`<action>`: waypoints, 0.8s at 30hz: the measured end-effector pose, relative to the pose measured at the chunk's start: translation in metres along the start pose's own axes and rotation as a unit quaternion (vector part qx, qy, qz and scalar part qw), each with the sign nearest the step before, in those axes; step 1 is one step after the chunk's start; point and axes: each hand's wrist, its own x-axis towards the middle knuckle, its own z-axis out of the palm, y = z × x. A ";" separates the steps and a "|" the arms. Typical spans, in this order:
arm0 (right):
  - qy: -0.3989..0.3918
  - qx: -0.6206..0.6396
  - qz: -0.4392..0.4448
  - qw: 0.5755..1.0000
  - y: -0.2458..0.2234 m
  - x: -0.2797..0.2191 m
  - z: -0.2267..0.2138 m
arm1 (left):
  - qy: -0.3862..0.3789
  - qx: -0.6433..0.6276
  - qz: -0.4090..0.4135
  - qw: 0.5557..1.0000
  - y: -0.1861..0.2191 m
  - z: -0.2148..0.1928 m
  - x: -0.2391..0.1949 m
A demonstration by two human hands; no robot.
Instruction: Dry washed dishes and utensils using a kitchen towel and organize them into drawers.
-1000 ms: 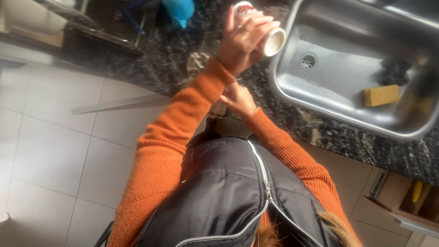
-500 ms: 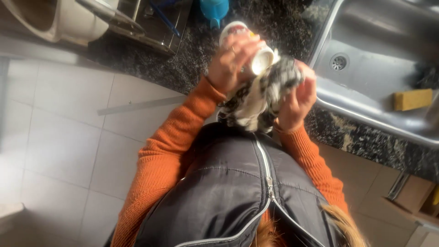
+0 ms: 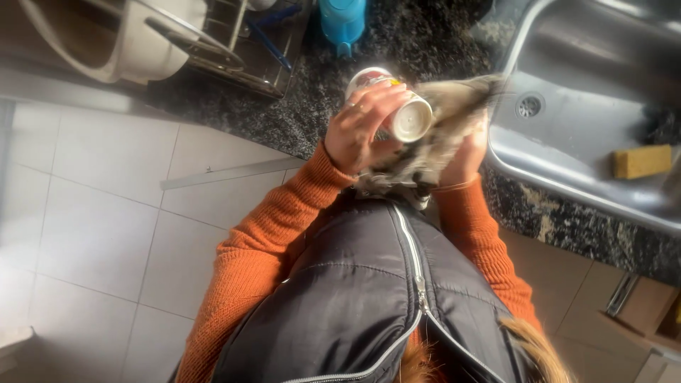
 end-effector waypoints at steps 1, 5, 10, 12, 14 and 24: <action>-0.009 0.057 0.130 0.990 0.036 0.002 -0.055 | 0.065 -0.054 0.033 0.996 0.009 -0.012 0.008; 0.023 0.161 0.303 0.939 0.030 -0.018 -0.040 | 0.133 -0.271 0.105 0.947 0.019 0.014 0.005; 0.056 0.221 0.356 0.906 0.007 -0.013 0.003 | 0.124 -0.259 0.050 0.957 0.016 -0.002 -0.002; 0.025 0.206 0.362 0.909 0.013 -0.019 -0.008 | 0.122 -0.288 0.022 0.950 0.016 -0.004 -0.013; -0.028 -0.048 0.187 0.981 -0.003 -0.026 0.011 | 0.123 -0.311 0.048 0.941 0.010 0.002 -0.016; 0.017 -0.163 0.093 0.982 0.015 -0.030 0.020 | 0.258 0.074 0.047 0.962 -0.056 -0.036 0.007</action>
